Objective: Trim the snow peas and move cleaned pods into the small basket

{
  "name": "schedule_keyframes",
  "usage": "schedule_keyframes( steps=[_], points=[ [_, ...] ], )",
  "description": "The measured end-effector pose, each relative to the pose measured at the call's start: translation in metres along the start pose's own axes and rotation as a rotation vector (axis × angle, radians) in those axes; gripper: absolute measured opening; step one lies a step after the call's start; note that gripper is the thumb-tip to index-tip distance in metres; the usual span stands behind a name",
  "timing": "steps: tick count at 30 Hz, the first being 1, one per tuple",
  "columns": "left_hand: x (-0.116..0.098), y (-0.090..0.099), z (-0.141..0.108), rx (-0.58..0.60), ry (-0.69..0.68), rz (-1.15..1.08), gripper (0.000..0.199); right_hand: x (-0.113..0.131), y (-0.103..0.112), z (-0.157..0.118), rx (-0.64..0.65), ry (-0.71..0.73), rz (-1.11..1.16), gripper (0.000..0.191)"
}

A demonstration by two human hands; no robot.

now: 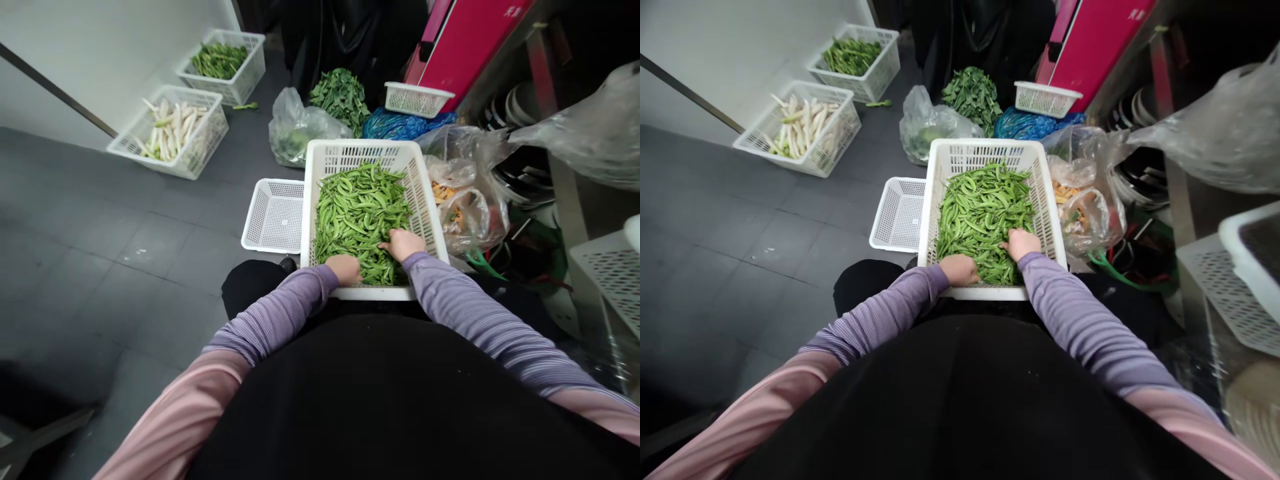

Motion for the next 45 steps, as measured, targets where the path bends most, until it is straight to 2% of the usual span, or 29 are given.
schedule_keyframes(
  steps=[2, 4, 7, 10, 14, 16, 18, 21, 23, 25, 27, 29, 32, 33, 35, 37, 39, 41, 43, 45],
  points=[
    [0.001, 0.004, 0.002, -0.140, 0.008, -0.079, 0.031, 0.000, 0.001, -0.007, 0.002, 0.032, -0.037, 0.033],
    [0.003, 0.008, 0.004, -0.292, 0.007, -0.201, 0.030, -0.005, 0.008, -0.019, -0.049, 0.150, -0.012, 0.035],
    [0.001, 0.013, 0.004, -0.449, -0.145, -0.322, 0.034, -0.009, 0.019, -0.042, -0.063, 0.406, 0.079, 0.034],
    [-0.006, 0.015, 0.002, -0.441, -0.316, -0.248, 0.032, -0.005, 0.027, -0.057, -0.004, 0.569, 0.135, 0.032],
    [-0.011, 0.016, -0.005, -0.354, -0.409, -0.124, 0.027, 0.002, 0.033, -0.065, 0.053, 0.699, 0.175, 0.031],
    [-0.010, 0.018, -0.011, -0.326, -0.439, -0.153, 0.022, 0.005, 0.035, -0.068, 0.055, 0.759, 0.216, 0.031],
    [-0.010, 0.021, -0.016, -0.286, -0.466, -0.287, 0.019, 0.009, 0.037, -0.073, 0.033, 0.788, 0.273, 0.032],
    [-0.008, 0.023, -0.019, -0.215, -0.411, -0.568, 0.025, 0.016, 0.038, -0.081, -0.060, 0.713, 0.416, 0.032],
    [-0.006, 0.020, -0.016, -0.189, -0.305, -0.618, 0.029, 0.020, 0.038, -0.085, -0.169, 0.539, 0.599, 0.030],
    [-0.004, 0.014, -0.010, -0.174, -0.183, -0.477, 0.027, 0.023, 0.036, -0.087, -0.291, 0.313, 0.894, 0.031],
    [-0.001, 0.005, -0.005, -0.101, -0.052, -0.246, 0.021, 0.024, 0.033, -0.088, -0.376, 0.126, 1.227, 0.033],
    [0.001, -0.001, -0.003, -0.048, 0.004, -0.110, 0.024, 0.026, 0.029, -0.088, -0.376, 0.029, 1.470, 0.033],
    [-0.003, 0.006, -0.011, -0.120, -0.128, -0.258, 0.045, 0.029, 0.025, -0.089, -0.259, -0.008, 1.595, 0.037],
    [-0.006, 0.010, -0.014, -0.125, -0.188, -0.354, 0.045, 0.030, 0.024, -0.090, -0.219, -0.004, 1.596, 0.039],
    [-0.009, 0.019, -0.021, -0.051, -0.262, -0.493, 0.035, 0.031, 0.022, -0.091, -0.150, 0.022, 1.557, 0.042],
    [-0.010, 0.024, -0.023, -0.024, -0.276, -0.505, 0.029, 0.029, 0.023, -0.090, -0.122, 0.060, 1.431, 0.044],
    [-0.009, 0.027, -0.021, -0.108, -0.268, -0.428, 0.028, 0.024, 0.029, -0.086, -0.191, 0.123, 1.159, 0.042],
    [-0.007, 0.025, -0.018, -0.197, -0.267, -0.321, 0.025, 0.021, 0.039, -0.081, -0.263, 0.271, 0.796, 0.036],
    [-0.007, 0.020, -0.016, -0.237, -0.281, -0.221, 0.023, 0.023, 0.046, -0.076, -0.201, 0.476, 0.461, 0.031],
    [-0.008, 0.016, -0.015, -0.302, -0.264, -0.177, 0.021, 0.030, 0.049, -0.072, -0.054, 0.566, 0.240, 0.026]
  ],
)
Point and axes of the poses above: each hand's wrist, its own z-axis towards the middle knuckle, its own y-axis out of the back of the hand, x = y × z, the point moved 2 cm from there along z, towards the middle knuckle, and after that the axes turned 7 degrees about y, right-handed, at the moved point
